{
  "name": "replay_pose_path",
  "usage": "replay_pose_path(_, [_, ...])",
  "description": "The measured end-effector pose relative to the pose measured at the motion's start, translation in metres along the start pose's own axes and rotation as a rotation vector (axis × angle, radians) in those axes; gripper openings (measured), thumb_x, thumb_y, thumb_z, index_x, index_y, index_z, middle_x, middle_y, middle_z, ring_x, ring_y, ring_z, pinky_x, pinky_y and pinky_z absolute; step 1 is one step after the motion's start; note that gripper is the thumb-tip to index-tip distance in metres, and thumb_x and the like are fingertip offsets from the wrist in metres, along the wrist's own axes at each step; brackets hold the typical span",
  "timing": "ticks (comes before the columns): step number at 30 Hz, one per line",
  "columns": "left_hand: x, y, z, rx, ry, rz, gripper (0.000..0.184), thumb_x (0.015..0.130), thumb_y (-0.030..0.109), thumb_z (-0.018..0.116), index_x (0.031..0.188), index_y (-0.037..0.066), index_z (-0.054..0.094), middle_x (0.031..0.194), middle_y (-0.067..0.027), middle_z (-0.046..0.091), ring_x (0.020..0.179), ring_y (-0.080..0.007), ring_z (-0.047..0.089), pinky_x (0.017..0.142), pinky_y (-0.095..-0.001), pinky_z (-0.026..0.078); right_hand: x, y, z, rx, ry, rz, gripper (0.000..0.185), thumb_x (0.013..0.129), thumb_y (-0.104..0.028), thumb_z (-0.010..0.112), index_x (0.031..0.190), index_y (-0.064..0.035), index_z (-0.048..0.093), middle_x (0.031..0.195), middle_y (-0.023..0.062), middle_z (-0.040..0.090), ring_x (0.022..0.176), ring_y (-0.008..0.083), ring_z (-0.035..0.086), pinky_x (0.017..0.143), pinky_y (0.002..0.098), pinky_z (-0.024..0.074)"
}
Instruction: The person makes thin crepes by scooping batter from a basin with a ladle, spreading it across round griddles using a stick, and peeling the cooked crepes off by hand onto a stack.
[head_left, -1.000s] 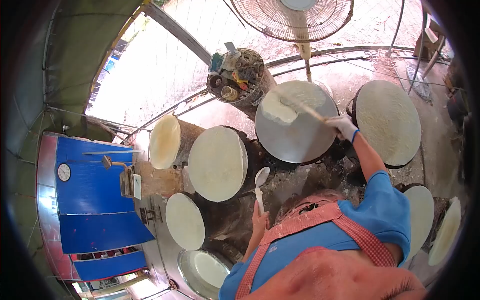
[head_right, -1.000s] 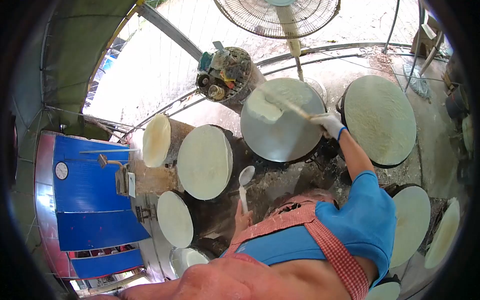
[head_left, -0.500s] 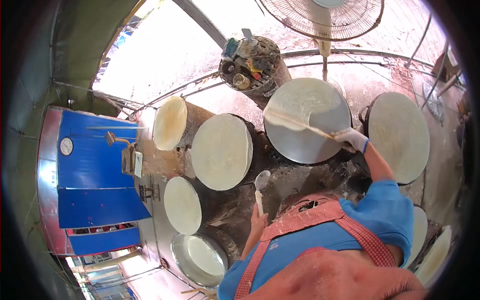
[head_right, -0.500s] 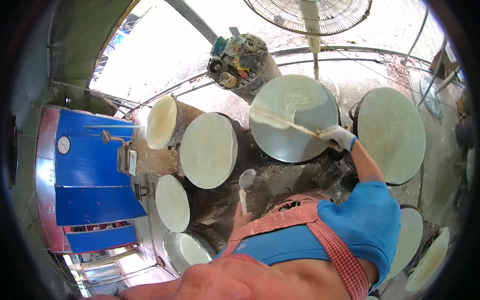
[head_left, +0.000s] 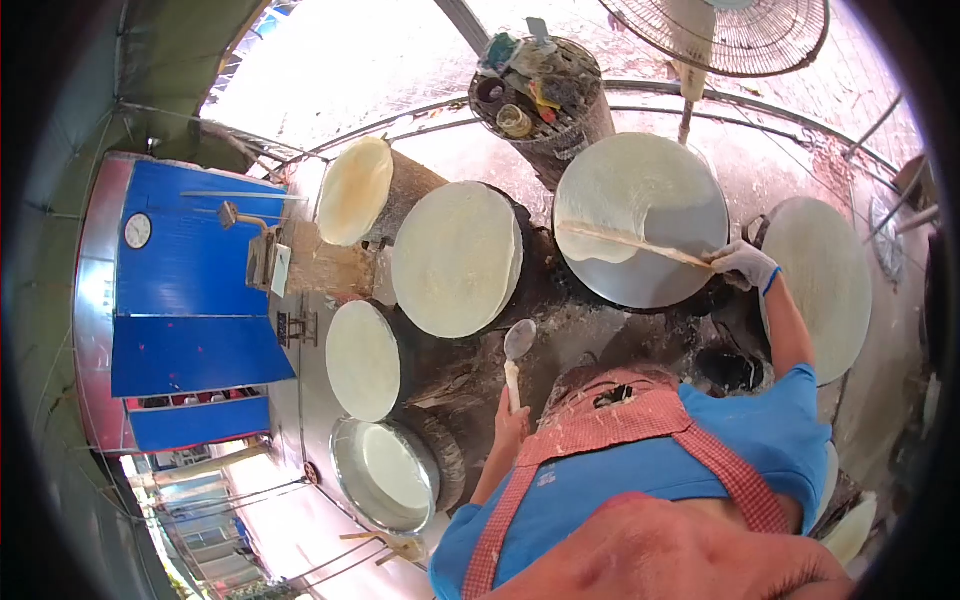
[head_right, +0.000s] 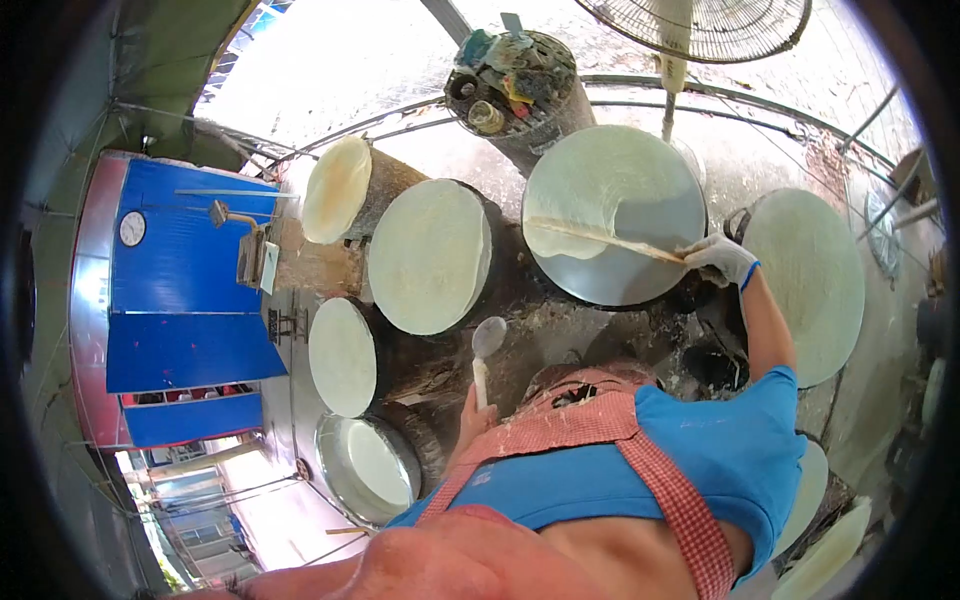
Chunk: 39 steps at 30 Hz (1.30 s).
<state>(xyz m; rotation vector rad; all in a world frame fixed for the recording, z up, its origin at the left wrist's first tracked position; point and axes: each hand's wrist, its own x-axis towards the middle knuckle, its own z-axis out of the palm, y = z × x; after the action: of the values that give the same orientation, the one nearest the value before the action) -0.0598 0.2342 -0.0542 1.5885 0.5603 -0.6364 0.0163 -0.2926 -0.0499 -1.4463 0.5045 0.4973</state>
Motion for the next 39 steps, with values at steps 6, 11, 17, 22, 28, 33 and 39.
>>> replay_pose_path(6, [-0.006, -0.016, -0.015, 0.077, 0.033, 0.073, 0.071, 0.079, -0.002, 0.048, 0.139, 0.016, 0.015, 0.058, 0.0006, 0.042, 0.042, -0.0059, 0.035, 0.037, -0.0205, 0.029, 0.064, -0.046, 0.006, -0.167, 0.138, -0.243, 0.020, 0.071, -0.017, 0.062, 0.066, 0.0019, 0.057, 0.051, 0.0011, 0.048, 0.044, 0.0075, 0.041, 0.040, 0.0262, 0.0334])
replay_pose_path(11, [-0.016, -0.005, -0.006, 0.017, 0.089, -0.092, 0.069, 0.081, -0.002, 0.046, 0.139, 0.018, 0.015, 0.060, 0.0006, 0.042, 0.043, -0.0062, 0.036, 0.037, -0.0209, 0.028, 0.029, 0.016, -0.023, -0.325, -0.154, -0.145, 0.034, 0.066, -0.015, 0.065, 0.094, 0.0041, 0.064, 0.066, 0.0046, 0.058, 0.058, 0.0084, 0.051, 0.052, 0.0235, 0.0422])
replay_pose_path(17, [-0.025, -0.015, -0.013, -0.031, 0.052, -0.117, 0.069, 0.081, -0.001, 0.046, 0.139, 0.020, 0.015, 0.056, 0.0007, 0.042, 0.041, -0.0062, 0.035, 0.036, -0.0211, 0.027, 0.038, -0.012, -0.028, -0.218, -0.050, -0.189, 0.034, 0.068, -0.023, 0.062, 0.098, -0.0061, 0.066, 0.049, -0.0004, 0.048, 0.038, 0.0081, 0.040, 0.034, 0.0250, 0.0299])
replay_pose_path(22, [-0.024, -0.032, -0.039, -0.007, 0.030, -0.083, 0.070, 0.080, -0.001, 0.048, 0.139, 0.018, 0.015, 0.054, 0.0006, 0.041, 0.039, -0.0069, 0.035, 0.034, -0.0219, 0.026, 0.025, -0.041, 0.030, -0.392, -0.056, -0.064, 0.022, 0.066, -0.023, 0.063, 0.079, -0.0053, 0.067, 0.046, -0.0013, 0.043, 0.037, 0.0085, 0.038, 0.033, 0.0249, 0.0283])
replay_pose_path(28, [-0.012, -0.031, -0.085, 0.018, -0.100, -0.153, 0.071, 0.079, -0.001, 0.050, 0.138, 0.023, 0.018, 0.055, 0.0005, 0.042, 0.037, -0.0064, 0.036, 0.032, -0.0209, 0.025, -0.166, 0.065, -0.010, -0.522, 0.272, 0.291, 0.031, 0.072, -0.014, 0.058, 0.101, -0.0043, 0.064, 0.063, 0.0105, 0.061, 0.042, 0.0089, 0.046, 0.041, 0.0241, 0.0365])
replay_pose_path(33, [-0.001, -0.032, -0.128, 0.021, -0.264, -0.182, 0.072, 0.078, -0.003, 0.048, 0.137, 0.029, 0.020, 0.051, 0.0006, 0.038, 0.035, -0.0081, 0.034, 0.030, -0.0231, 0.026, -0.182, 0.168, 0.150, -0.258, 0.731, -0.291, 0.028, 0.073, -0.014, 0.064, 0.097, 0.0004, 0.063, 0.081, 0.0096, 0.064, 0.072, 0.0134, 0.058, 0.066, 0.0270, 0.0447])
replay_pose_path(39, [-0.021, -0.014, -0.148, -0.016, -0.388, -0.141, 0.072, 0.079, -0.001, 0.048, 0.137, 0.026, 0.017, 0.052, 0.0008, 0.035, 0.036, -0.0078, 0.034, 0.030, -0.0229, 0.027, -0.046, 0.149, 0.327, -0.631, 1.033, -0.278, 0.022, 0.079, -0.032, 0.058, 0.092, -0.0164, 0.066, 0.079, 0.0149, 0.063, 0.071, 0.0322, 0.060, 0.065, 0.0360, 0.0480])
